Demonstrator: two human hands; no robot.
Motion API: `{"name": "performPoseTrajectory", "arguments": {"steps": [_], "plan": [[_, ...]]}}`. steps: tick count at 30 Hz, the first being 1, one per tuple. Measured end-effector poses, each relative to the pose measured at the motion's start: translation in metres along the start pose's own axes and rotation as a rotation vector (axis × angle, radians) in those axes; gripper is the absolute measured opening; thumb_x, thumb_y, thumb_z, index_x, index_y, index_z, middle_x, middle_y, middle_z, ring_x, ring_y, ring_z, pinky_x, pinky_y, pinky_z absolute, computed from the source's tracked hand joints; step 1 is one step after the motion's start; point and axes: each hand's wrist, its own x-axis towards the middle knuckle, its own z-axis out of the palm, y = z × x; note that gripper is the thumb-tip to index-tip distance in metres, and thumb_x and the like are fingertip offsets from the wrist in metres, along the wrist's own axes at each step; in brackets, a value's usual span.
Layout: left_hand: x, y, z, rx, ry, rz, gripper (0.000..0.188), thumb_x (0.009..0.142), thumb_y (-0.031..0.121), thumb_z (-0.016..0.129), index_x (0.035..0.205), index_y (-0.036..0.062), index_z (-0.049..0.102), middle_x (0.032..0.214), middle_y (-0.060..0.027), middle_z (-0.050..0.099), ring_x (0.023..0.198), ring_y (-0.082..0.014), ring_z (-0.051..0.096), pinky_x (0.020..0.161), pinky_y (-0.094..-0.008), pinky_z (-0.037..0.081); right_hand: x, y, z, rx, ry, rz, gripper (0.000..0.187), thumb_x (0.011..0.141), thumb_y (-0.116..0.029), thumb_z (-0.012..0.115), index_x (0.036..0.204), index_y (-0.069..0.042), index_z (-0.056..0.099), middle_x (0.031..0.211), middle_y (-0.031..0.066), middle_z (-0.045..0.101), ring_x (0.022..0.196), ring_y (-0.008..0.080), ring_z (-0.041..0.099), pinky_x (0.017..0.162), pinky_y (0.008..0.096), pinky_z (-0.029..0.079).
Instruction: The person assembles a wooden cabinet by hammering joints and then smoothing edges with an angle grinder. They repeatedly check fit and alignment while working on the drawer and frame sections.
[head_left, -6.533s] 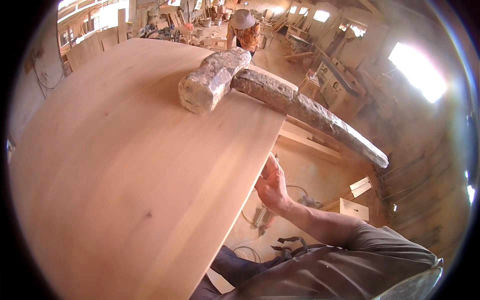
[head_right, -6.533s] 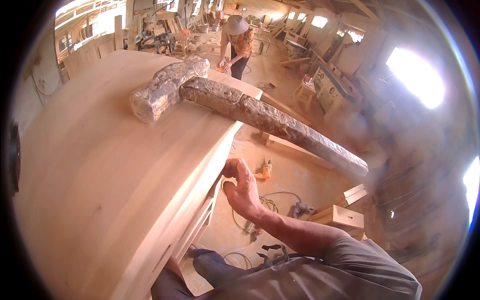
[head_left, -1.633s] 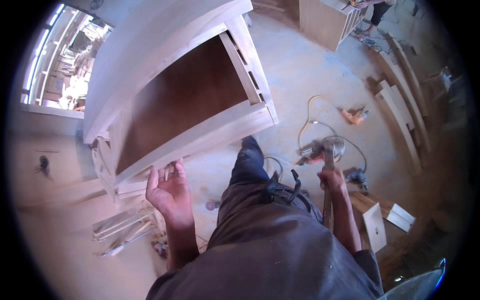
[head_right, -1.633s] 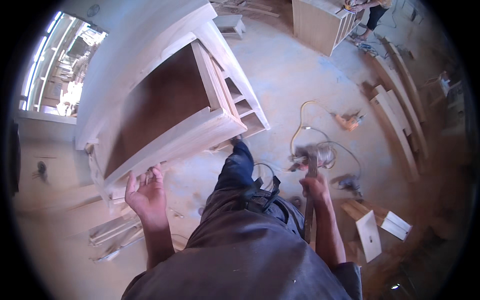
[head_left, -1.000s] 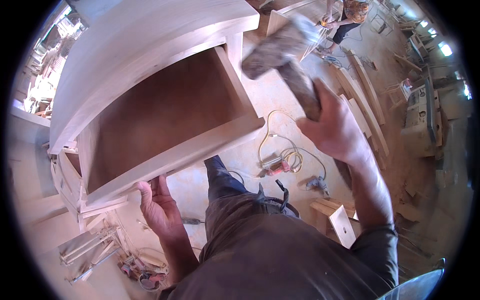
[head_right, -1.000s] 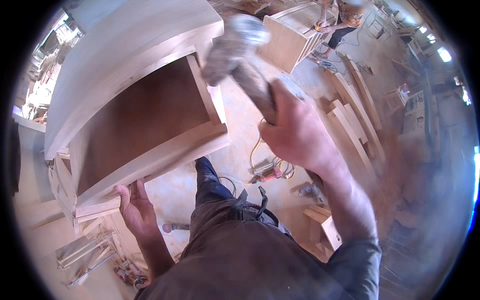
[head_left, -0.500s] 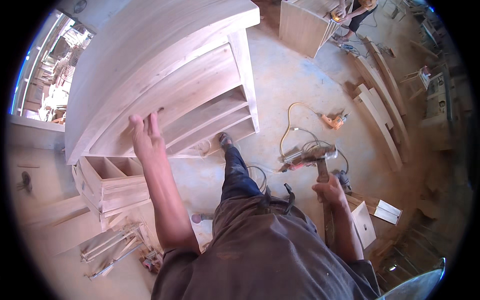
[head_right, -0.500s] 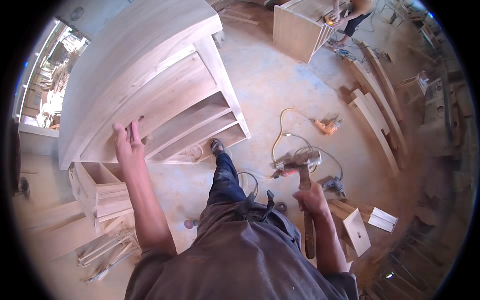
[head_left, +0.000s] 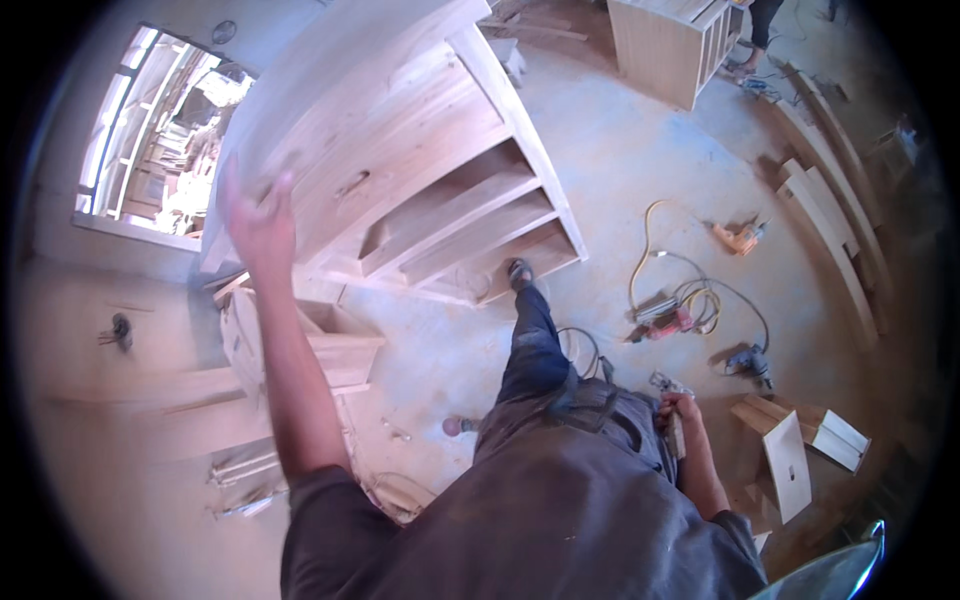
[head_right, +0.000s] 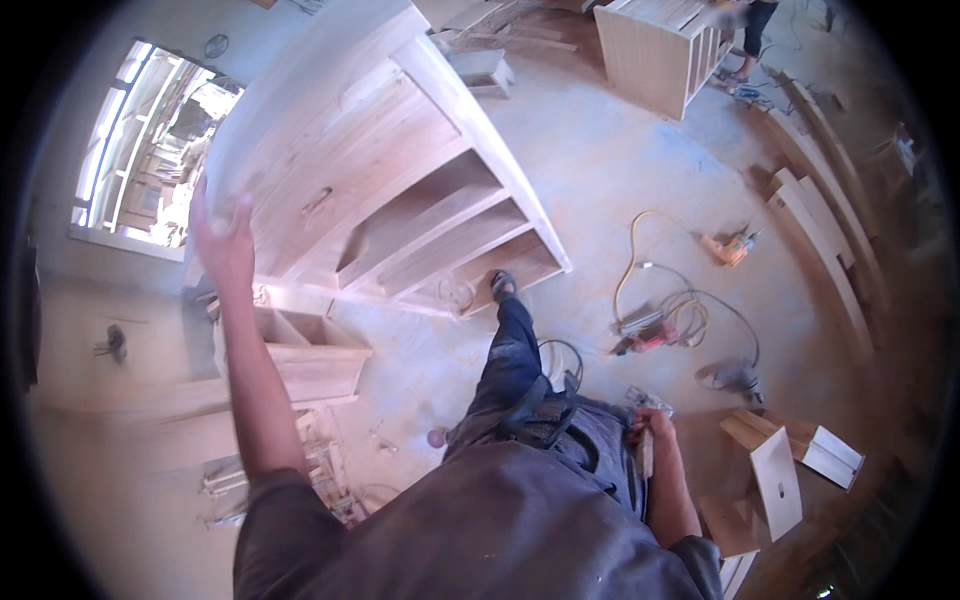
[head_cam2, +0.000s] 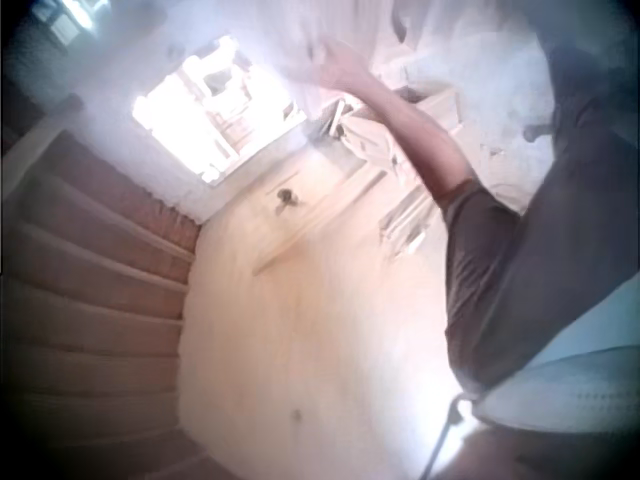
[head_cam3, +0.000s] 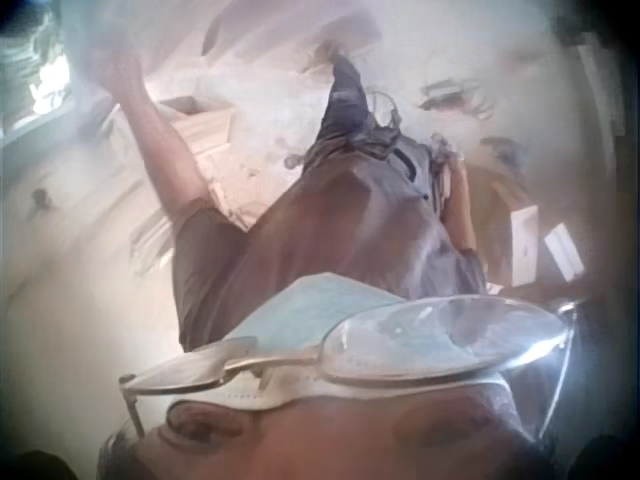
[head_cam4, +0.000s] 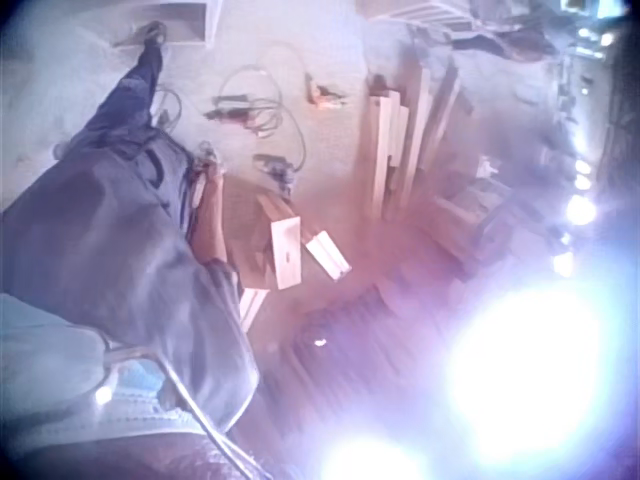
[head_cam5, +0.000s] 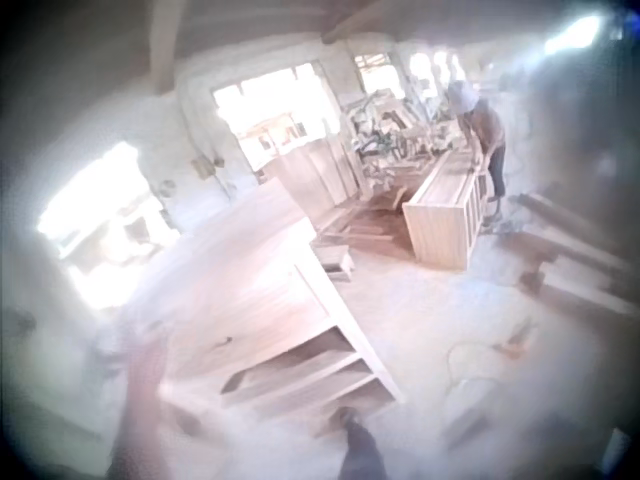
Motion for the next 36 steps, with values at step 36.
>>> {"name": "performPoseTrajectory", "arguments": {"steps": [36], "plan": [[0.082,-0.048,-0.049,-0.488,-0.870,-0.319,0.107,0.079,0.045,0.080,0.160,0.0073,0.023,0.163,-0.0167,0.026,0.152,-0.0288,0.020,0.124,-0.0389,0.015,0.311,0.208,-0.152,-0.430,0.236,0.162,0.010,0.080,-0.014,0.065,0.078,-0.007,0.059,0.060,0.0065,0.054,0.045,0.0244,0.054,0.045,0.0455,0.047]]}}
